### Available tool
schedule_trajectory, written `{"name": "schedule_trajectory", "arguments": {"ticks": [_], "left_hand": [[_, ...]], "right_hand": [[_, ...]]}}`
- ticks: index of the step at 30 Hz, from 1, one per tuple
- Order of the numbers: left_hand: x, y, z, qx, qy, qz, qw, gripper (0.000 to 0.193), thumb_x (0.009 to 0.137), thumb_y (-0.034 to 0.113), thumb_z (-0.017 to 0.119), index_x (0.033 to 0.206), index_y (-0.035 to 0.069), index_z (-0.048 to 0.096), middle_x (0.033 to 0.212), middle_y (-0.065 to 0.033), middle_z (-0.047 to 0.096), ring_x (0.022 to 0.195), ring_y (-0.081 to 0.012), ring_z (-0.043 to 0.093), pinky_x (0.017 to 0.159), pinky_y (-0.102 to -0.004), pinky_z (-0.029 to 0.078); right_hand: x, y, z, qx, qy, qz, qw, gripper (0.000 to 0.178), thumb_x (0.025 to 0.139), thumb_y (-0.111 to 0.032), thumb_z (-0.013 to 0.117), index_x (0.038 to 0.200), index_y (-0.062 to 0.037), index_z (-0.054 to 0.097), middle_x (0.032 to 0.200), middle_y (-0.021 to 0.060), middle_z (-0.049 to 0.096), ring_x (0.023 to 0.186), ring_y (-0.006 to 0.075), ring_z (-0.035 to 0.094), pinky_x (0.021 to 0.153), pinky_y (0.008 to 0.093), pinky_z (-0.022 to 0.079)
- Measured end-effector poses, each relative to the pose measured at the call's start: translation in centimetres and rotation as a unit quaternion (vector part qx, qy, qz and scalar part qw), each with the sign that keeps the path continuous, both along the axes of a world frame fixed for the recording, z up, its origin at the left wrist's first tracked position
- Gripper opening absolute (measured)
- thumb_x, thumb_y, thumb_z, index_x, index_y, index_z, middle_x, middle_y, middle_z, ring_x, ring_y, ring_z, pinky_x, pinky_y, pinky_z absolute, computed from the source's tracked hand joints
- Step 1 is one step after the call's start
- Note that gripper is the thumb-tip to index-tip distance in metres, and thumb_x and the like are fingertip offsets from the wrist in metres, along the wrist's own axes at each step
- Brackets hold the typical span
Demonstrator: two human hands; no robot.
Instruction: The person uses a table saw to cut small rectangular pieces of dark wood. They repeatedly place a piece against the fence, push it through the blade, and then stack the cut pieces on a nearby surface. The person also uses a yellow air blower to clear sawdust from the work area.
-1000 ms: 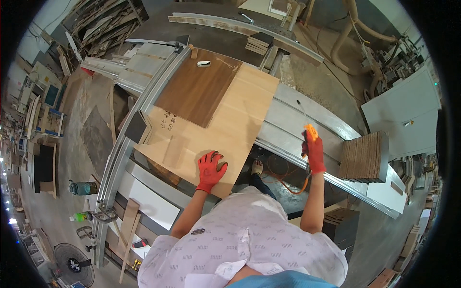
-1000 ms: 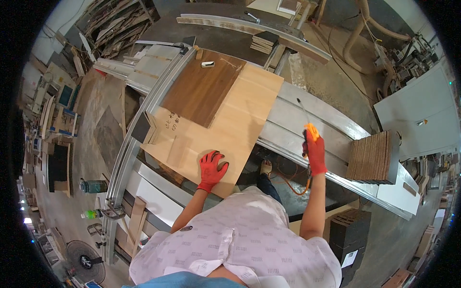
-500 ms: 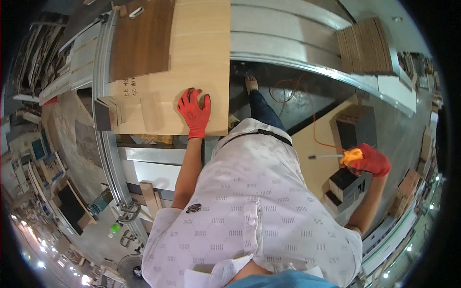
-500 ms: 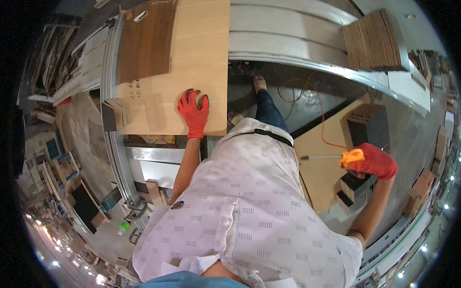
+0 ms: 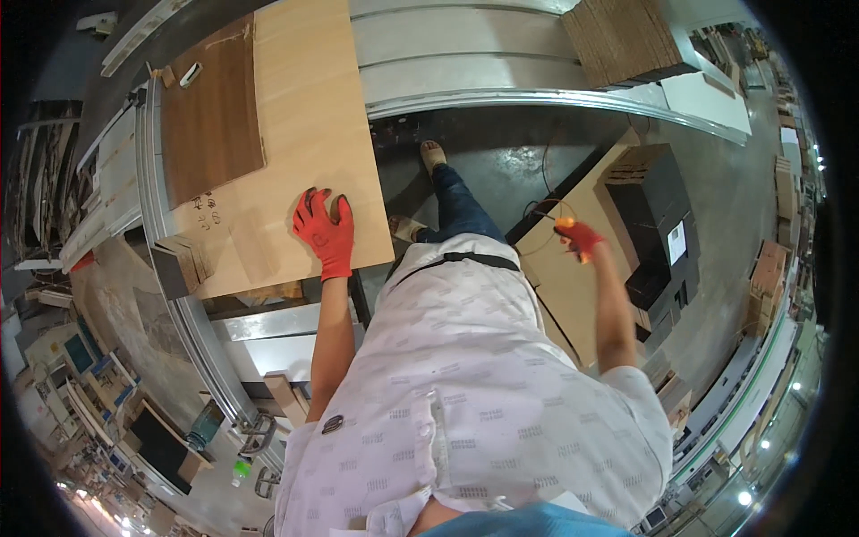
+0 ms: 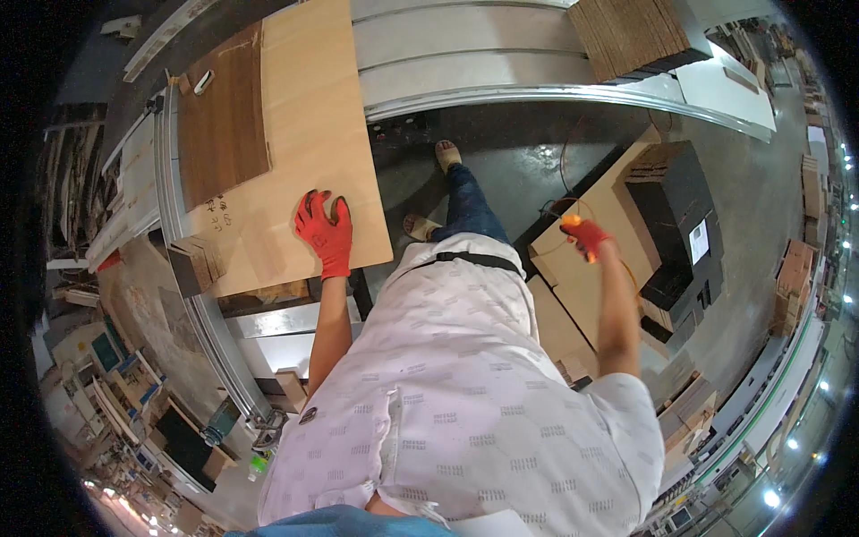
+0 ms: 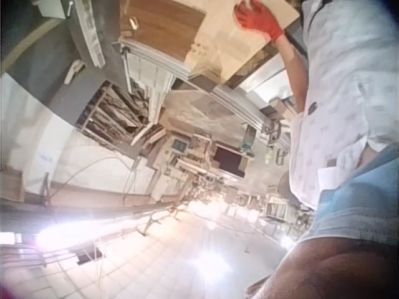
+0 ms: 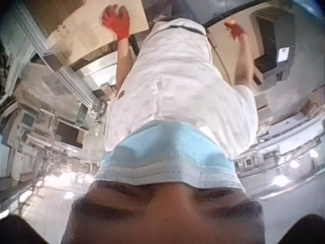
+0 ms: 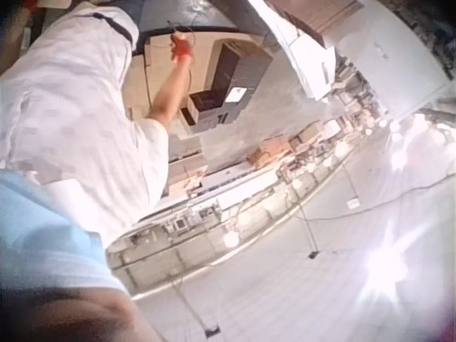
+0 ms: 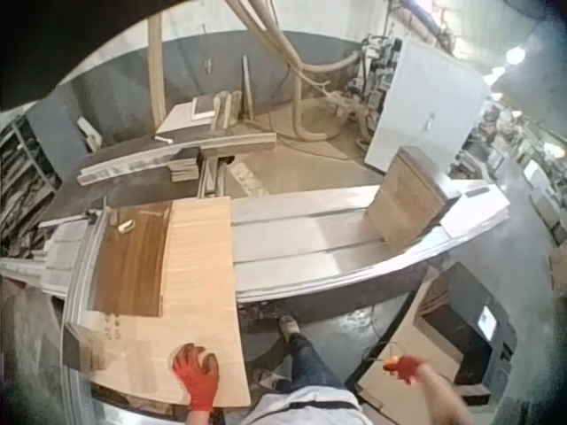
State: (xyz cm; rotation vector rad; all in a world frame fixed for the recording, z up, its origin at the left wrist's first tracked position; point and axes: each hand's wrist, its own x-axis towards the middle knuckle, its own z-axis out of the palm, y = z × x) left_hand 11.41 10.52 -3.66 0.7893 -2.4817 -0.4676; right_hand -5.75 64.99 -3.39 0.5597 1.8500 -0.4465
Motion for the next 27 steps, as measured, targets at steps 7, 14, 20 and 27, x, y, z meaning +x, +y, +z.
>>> {"name": "schedule_trajectory", "arguments": {"ticks": [7,14,20,27], "left_hand": [[-0.1,-0.4,0.7,-0.014,-0.001,-0.025,1.0,0.032,0.085,0.025,0.079,0.113,0.012,0.072,0.13,-0.0133,0.066,0.128,-0.0362,0.057,0.107,-0.0529,0.04],[-3.1,3.5,4.1,0.12,0.01,-0.364,0.924,0.076,0.079,0.021,0.086,0.144,-0.001,0.054,0.142,-0.0214,0.06,0.134,-0.0424,0.053,0.115,-0.0534,0.039],[-8.7,10.9,11.5,0.265,-0.199,-0.567,0.754,0.021,0.099,0.019,0.064,0.106,0.001,0.072,0.088,-0.0147,0.073,0.078,-0.0353,0.068,0.072,-0.0446,0.052],[-8.8,11.7,16.8,0.457,-0.195,-0.518,0.696,0.023,0.108,0.012,0.053,0.118,-0.003,0.068,0.098,-0.0072,0.074,0.087,-0.0139,0.069,0.08,-0.0291,0.054]], "right_hand": [[12.0,2.5,-16.4,-0.133,0.231,-0.509,0.819,0.042,0.096,-0.057,0.069,0.091,-0.0158,0.064,0.066,0.0043,0.055,0.051,0.0185,0.052,0.048,0.0391,0.044],[5.6,-11.1,5.8,-0.272,0.156,-0.01,0.949,0.04,0.089,-0.051,0.079,0.086,-0.013,0.068,0.064,-0.0024,0.053,0.052,0.011,0.046,0.046,0.031,0.036],[0.9,-17.3,21.4,-0.195,0.359,0.422,0.809,0.037,0.078,-0.04,0.083,0.101,-0.0137,0.071,0.093,0.0089,0.073,0.096,0.0312,0.069,0.09,0.0458,0.055],[-0.7,-14.0,22.0,-0.036,0.831,0.352,0.43,0.025,0.074,-0.019,0.079,0.095,-0.0213,0.067,0.102,-0.0021,0.061,0.109,0.0219,0.063,0.117,0.076,0.03]]}}
